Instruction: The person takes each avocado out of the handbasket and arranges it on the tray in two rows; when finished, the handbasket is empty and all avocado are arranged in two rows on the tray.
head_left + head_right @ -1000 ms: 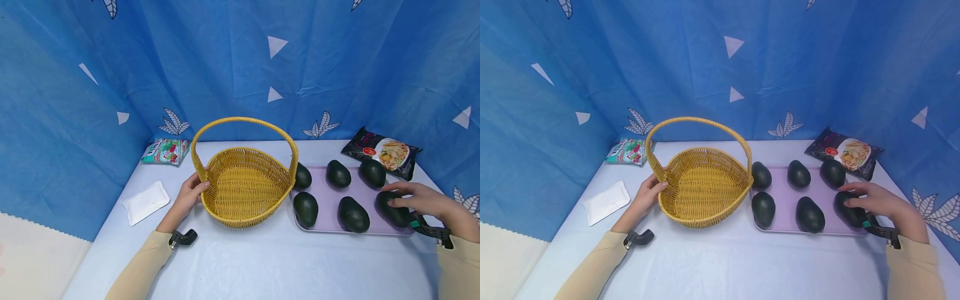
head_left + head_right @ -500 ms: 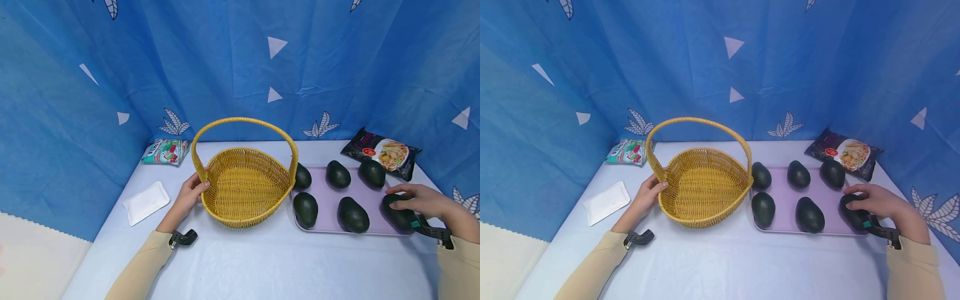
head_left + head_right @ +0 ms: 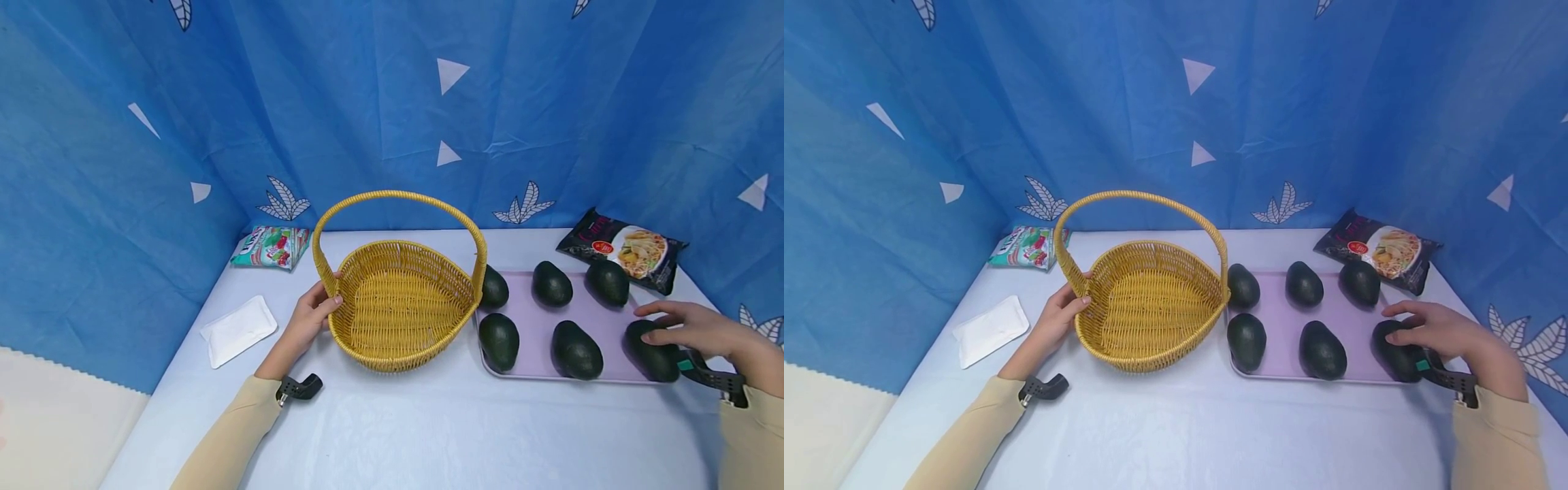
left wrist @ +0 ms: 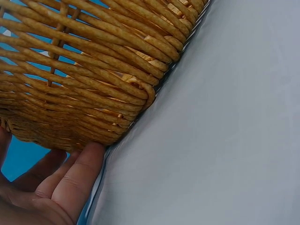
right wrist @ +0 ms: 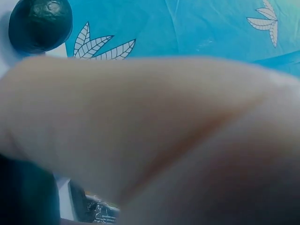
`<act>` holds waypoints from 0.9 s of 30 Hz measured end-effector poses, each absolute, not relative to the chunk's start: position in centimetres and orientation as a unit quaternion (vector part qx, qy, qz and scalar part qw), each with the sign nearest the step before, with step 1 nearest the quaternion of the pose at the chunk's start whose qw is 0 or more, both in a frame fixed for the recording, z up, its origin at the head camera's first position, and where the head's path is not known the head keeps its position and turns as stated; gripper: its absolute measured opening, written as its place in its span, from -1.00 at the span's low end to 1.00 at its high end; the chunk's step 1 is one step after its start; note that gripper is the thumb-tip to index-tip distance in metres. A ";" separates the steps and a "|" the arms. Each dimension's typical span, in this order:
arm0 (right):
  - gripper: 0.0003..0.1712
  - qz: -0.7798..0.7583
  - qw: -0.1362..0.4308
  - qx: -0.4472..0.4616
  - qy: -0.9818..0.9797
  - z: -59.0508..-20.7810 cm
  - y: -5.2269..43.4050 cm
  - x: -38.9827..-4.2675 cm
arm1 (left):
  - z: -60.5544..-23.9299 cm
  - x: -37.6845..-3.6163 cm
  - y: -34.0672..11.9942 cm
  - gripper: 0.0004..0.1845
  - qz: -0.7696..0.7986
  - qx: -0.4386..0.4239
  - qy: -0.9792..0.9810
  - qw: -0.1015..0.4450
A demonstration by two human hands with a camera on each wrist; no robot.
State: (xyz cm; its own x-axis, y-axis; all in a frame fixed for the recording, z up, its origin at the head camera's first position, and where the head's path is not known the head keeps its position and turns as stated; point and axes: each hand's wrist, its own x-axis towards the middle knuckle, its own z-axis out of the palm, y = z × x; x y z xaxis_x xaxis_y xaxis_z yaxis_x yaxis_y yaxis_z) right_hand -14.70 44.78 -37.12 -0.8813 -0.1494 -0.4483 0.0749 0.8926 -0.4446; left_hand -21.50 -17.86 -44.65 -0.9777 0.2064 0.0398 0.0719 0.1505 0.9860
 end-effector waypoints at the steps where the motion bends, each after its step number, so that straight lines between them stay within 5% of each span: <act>1: -0.21 -0.232 0.244 -0.017 0.942 -37.1 44.8 -14.7 | -44.6 -21.5 -17.9 -0.40 0.645 0.094 0.757 0.051; 27: -0.17 -0.231 0.193 0.018 0.954 -36.7 44.8 -14.4 | -43.4 -21.1 -18.2 -0.40 0.633 0.086 0.765 0.076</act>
State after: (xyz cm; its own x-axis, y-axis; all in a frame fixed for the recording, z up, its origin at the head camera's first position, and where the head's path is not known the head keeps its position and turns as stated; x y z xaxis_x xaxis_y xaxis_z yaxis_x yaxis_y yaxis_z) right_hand -14.42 44.84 -36.68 -0.9252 -0.0546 -0.3756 0.1232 0.8928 -0.4333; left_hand -21.10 -18.18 -43.38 -0.9738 0.2271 -0.0074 0.0352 0.1829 0.9825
